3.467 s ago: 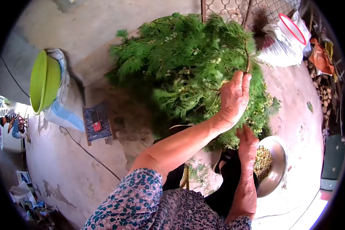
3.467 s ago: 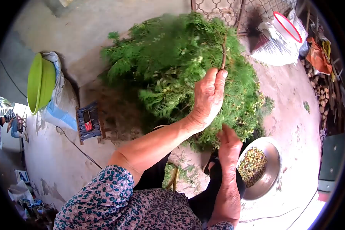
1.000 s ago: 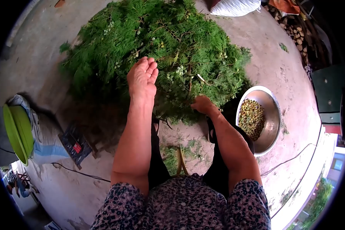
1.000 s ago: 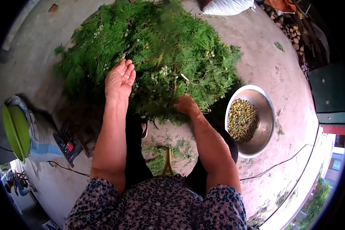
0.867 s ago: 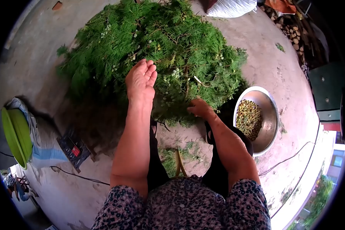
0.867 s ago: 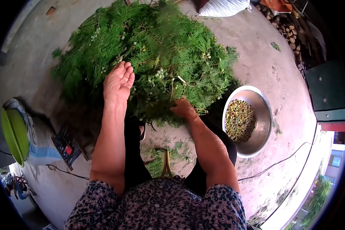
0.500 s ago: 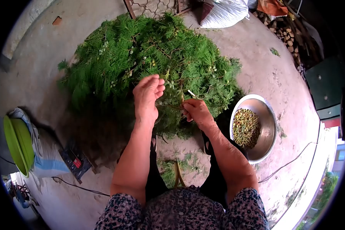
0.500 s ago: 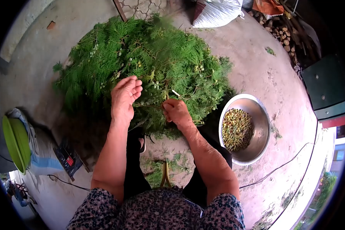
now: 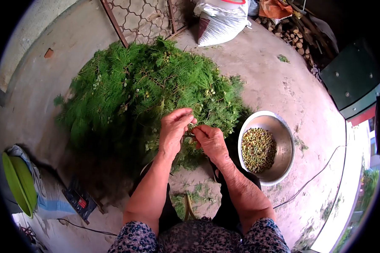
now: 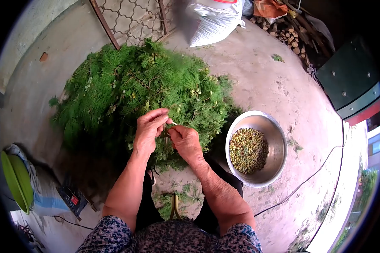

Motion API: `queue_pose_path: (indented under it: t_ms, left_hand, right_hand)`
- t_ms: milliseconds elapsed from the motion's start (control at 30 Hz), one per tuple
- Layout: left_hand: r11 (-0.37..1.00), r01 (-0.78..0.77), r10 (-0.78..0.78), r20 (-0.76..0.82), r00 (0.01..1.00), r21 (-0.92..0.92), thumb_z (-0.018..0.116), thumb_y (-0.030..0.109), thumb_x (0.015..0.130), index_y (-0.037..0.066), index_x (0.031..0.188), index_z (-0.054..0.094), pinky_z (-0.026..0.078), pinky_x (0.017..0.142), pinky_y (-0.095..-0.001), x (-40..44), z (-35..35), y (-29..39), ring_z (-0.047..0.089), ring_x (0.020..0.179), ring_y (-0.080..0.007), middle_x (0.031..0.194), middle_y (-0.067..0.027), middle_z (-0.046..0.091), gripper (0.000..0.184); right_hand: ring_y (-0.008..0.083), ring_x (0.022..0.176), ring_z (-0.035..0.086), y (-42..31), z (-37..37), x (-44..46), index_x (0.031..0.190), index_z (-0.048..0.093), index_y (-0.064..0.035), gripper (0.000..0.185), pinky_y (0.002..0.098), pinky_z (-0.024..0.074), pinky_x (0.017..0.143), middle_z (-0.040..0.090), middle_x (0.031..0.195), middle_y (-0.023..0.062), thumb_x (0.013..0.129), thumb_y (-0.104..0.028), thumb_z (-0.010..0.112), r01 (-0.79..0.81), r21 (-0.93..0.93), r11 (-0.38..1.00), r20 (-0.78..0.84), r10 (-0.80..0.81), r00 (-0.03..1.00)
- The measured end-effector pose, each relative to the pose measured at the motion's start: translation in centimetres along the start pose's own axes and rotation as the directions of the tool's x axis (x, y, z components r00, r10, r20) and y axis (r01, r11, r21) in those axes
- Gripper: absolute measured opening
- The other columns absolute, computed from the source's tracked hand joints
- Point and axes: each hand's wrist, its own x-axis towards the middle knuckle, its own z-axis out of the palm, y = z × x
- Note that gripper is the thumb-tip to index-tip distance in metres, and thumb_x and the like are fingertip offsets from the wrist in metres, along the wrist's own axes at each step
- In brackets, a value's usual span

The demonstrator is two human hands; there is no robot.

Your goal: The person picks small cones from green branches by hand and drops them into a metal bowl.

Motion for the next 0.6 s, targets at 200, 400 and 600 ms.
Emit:
queue_pose_path:
  t_ms: [200, 400, 600]
  left_hand:
    - [1.0, -0.008, 0.008, -0.021, 1.0, 0.003, 0.061, 0.008, 0.079, 0.003, 0.092, 0.062, 0.031, 0.046, -0.0145, 0.7, 1.2, 0.3, 0.043, 0.054, -0.001, 0.072, -0.0027, 0.063, 0.014]
    - [0.99, -0.131, 0.128, 0.053, 0.99, 0.059, 0.059, 0.012, 0.081, 0.005, 0.077, 0.061, 0.031, 0.046, -0.0161, 0.4, 2.4, 0.3, 0.041, 0.053, -0.0015, 0.069, -0.0018, 0.062, 0.008]
    - [0.938, -0.245, 0.211, 0.157, 0.965, 0.244, 0.055, 0.016, 0.085, 0.003, 0.076, 0.058, 0.028, 0.043, -0.017, 0.3, 3.4, -0.7, 0.041, 0.05, -0.0022, 0.064, -0.0012, 0.057, 0.016]
  right_hand:
    - [0.0127, 0.048, 0.051, 0.5, -3.3, 1.0, 0.082, 0.06, 0.0007, 0.016, 0.028, 0.0425, 0.047, 0.055, 0.056, 0.0075, 0.08, -0.015, 0.056, -0.069, -0.122, 0.99, 0.052, 0.076, 0.996]
    - [0.0266, 0.058, 0.058, 1.7, -5.2, 1.9, 0.08, 0.061, -0.0006, 0.014, 0.0338, 0.045, 0.056, 0.058, 0.065, 0.0171, 0.076, -0.014, 0.058, 0.264, -0.445, 0.856, 0.057, -0.267, 0.962]
    - [0.0119, 0.061, 0.053, -0.7, -6.3, 1.9, 0.091, 0.061, -0.0025, 0.011, 0.0234, 0.0442, 0.057, 0.058, 0.069, 0.0001, 0.083, -0.005, 0.055, 0.181, 0.171, 0.968, -0.194, -0.147, 0.97]
